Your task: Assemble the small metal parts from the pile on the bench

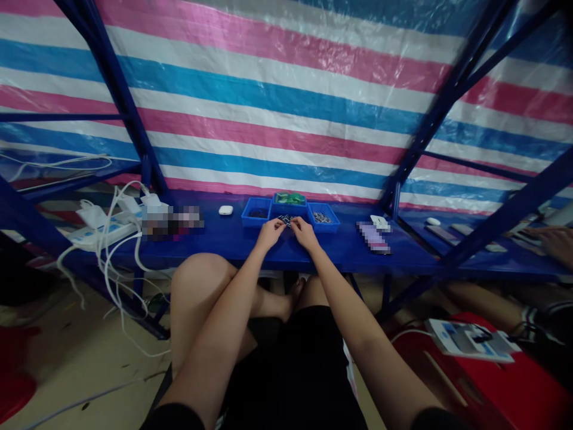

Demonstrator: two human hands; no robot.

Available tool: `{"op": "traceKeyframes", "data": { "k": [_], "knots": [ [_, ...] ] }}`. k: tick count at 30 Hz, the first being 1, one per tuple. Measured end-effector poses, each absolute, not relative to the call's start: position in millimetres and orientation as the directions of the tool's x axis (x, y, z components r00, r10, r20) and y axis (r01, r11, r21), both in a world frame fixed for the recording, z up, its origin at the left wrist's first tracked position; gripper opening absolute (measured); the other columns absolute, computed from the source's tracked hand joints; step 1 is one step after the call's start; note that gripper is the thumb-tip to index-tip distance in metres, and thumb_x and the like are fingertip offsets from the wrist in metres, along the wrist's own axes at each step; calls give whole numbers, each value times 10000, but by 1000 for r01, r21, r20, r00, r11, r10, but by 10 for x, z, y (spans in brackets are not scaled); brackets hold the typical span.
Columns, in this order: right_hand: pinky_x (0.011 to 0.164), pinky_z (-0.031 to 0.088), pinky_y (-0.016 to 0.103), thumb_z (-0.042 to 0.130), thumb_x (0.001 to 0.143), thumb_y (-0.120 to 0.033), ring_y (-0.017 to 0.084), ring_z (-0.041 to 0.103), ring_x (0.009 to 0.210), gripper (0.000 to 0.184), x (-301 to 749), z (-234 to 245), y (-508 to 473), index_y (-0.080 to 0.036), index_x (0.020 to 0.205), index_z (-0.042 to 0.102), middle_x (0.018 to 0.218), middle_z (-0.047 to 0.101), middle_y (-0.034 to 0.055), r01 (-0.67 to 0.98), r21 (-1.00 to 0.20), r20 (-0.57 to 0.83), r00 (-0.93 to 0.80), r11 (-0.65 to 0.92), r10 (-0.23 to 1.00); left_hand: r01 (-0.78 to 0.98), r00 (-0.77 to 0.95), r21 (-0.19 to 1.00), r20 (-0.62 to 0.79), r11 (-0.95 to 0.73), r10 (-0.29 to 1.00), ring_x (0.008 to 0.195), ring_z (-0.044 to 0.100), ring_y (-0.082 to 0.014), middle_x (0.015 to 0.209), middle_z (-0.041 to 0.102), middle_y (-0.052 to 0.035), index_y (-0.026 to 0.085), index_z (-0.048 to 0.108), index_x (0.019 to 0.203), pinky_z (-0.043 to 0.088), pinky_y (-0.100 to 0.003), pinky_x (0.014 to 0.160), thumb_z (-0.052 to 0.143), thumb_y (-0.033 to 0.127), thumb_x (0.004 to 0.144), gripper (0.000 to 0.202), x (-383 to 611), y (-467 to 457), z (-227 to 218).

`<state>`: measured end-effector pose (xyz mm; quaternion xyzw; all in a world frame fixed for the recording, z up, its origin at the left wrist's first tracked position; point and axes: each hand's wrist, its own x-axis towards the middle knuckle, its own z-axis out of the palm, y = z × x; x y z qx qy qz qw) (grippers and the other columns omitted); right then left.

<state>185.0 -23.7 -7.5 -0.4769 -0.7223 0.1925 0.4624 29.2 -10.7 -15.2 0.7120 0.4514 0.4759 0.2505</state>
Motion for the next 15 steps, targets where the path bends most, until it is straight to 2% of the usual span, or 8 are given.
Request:
{"op": "traceKeyframes", "data": {
  "k": [15],
  "knots": [
    [712,446,262,412,844,-357,148,585,733,188,1849,-60,-257,-213,878,528,782,616,8,519,-736,454,-97,434,886,364,146,788,478,-496,866,689,604,-152,746,657,-45,161,637,816,464,-258,658,582,331,749,191,304,-103,-157]
  ]
}}
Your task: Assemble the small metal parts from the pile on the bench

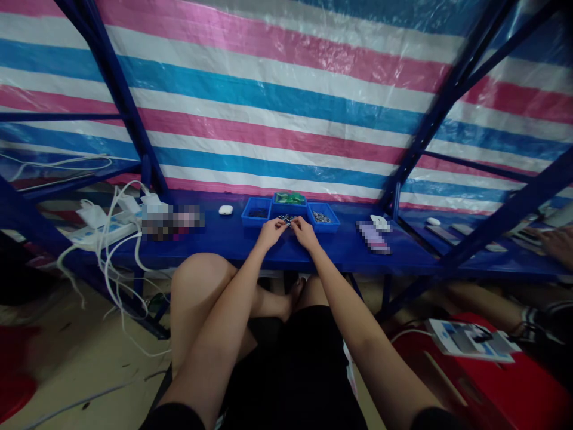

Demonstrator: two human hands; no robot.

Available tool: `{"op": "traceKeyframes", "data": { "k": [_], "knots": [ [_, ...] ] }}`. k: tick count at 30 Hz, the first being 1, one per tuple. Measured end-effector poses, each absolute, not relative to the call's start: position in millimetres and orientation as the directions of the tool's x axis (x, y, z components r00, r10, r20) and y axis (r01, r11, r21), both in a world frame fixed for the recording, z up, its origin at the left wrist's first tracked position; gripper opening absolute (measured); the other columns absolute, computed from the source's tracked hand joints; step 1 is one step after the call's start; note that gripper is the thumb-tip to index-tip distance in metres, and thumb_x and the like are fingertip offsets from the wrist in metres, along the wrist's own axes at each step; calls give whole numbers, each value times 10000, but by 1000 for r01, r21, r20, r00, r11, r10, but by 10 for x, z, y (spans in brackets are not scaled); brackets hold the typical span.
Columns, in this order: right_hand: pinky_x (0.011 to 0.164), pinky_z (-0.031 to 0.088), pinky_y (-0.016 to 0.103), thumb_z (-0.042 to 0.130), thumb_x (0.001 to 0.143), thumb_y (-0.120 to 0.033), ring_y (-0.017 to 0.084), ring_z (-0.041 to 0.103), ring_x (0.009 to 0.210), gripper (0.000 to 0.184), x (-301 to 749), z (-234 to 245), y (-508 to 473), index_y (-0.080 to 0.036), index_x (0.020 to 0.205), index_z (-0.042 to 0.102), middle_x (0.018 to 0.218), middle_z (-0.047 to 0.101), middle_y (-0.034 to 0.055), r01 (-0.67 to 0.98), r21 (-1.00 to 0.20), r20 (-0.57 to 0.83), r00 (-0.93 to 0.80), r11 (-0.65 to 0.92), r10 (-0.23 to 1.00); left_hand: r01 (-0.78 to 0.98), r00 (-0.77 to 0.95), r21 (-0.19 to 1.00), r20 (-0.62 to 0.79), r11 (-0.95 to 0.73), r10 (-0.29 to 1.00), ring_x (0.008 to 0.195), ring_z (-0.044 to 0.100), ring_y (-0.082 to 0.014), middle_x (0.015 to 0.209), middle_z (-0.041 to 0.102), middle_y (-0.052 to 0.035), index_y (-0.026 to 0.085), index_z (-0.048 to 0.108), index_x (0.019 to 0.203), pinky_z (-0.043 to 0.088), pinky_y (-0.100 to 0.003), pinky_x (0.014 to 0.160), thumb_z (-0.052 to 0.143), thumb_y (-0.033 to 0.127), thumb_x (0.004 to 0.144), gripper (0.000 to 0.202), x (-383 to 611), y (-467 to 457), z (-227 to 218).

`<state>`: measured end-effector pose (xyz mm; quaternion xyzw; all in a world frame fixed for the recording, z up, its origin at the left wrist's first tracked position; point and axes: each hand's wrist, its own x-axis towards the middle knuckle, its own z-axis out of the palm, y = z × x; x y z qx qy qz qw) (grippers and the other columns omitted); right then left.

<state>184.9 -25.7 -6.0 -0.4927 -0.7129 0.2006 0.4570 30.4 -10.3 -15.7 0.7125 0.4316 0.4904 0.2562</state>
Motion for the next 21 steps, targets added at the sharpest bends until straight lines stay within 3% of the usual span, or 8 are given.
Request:
{"op": "traceKeyframes", "data": {
  "k": [21],
  "knots": [
    [704,454,266,413,843,-344,150,588,713,179,1856,-86,-232,-218,880,535,752,612,3,522,-731,458,-103,440,883,363,155,795,463,-486,873,712,610,-157,771,667,-53,161,639,822,476,-269,684,595,299,739,167,297,-81,-168]
  ]
}}
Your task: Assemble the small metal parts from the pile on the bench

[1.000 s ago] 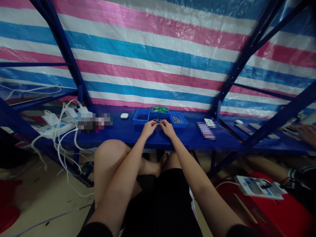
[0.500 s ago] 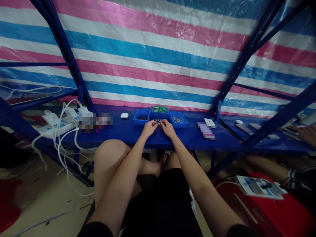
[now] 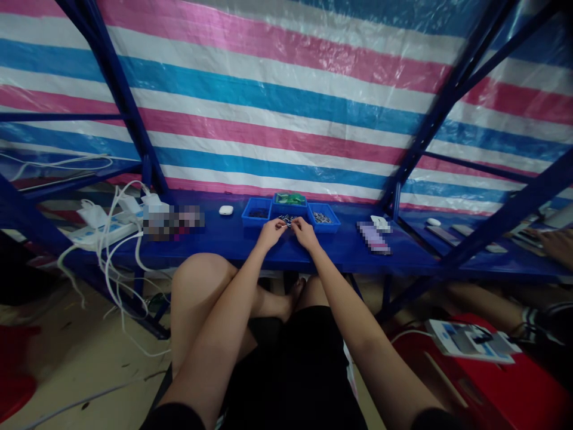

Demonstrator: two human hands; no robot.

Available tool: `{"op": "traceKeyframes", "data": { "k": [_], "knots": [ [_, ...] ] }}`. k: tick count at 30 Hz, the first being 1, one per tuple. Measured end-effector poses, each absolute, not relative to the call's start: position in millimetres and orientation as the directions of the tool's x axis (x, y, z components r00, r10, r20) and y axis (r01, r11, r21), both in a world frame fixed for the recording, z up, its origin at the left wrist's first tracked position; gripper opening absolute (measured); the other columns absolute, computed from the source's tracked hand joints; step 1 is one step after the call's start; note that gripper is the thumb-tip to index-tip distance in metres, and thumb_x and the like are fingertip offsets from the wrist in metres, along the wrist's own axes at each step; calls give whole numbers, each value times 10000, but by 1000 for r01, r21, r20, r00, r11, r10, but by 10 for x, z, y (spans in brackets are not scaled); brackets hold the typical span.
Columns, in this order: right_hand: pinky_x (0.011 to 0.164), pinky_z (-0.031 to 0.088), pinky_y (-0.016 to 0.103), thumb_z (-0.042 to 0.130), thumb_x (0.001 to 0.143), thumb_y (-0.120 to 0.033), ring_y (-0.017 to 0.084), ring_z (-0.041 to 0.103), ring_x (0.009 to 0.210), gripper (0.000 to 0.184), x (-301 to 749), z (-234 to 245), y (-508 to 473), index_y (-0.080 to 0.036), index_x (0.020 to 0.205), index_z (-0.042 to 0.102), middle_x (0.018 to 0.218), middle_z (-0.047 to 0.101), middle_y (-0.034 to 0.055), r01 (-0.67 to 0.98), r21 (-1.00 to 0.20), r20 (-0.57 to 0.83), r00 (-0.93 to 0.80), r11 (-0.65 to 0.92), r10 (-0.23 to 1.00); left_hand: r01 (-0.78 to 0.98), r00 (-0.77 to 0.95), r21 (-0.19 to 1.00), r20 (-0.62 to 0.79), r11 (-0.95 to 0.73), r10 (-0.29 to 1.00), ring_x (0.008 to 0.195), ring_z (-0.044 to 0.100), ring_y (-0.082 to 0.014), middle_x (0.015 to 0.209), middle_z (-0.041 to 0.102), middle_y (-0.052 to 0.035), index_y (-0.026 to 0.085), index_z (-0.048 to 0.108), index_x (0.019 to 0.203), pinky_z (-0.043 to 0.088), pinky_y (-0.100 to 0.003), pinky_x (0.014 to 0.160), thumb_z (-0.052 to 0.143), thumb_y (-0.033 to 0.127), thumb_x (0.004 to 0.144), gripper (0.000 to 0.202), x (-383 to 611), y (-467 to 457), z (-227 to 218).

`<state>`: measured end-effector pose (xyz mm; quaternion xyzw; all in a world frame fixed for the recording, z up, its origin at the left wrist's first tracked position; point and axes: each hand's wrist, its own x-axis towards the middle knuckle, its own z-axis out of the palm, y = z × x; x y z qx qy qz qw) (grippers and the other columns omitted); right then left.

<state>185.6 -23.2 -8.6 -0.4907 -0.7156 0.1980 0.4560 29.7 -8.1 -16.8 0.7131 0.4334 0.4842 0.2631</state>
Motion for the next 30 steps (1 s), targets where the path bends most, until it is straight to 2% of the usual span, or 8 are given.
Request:
{"op": "traceKeyframes", "data": {
  "k": [6,15,19,25,30],
  "knots": [
    [689,448,258,411,848,-356,148,587,705,193,1862,-87,-230,-217,885,540,754,614,2,525,-734,449,-100,431,888,351,162,794,471,-497,867,723,614,-160,785,670,-56,160,638,828,475,-271,696,585,290,746,162,301,-130,-121],
    [714,416,253,400,857,-360,154,568,730,251,1849,-38,-271,-207,828,597,763,623,14,611,-629,480,-181,481,858,361,92,791,496,-493,863,689,585,-133,724,627,-12,168,575,770,452,-244,673,531,294,758,134,314,-212,-54],
    [703,415,253,401,857,-376,152,566,720,253,1850,-30,-281,-210,837,591,762,623,11,601,-647,483,-154,470,862,371,73,799,483,-474,872,662,575,-125,682,610,4,177,551,758,440,-232,639,529,286,752,112,309,-192,-89],
    [725,430,261,403,852,-408,154,576,748,257,1848,-56,-256,-217,897,568,796,627,10,544,-707,478,-102,451,872,377,110,799,463,-468,880,647,585,-132,713,643,-25,171,599,795,439,-236,619,531,332,772,176,309,-137,-136],
    [733,435,262,420,849,-408,155,587,777,246,1850,-62,-241,-216,926,552,815,627,13,495,-742,473,-92,452,876,366,165,786,473,-499,866,668,595,-142,729,657,-36,162,633,781,438,-239,627,552,304,765,165,303,-120,-140]
  ]
}}
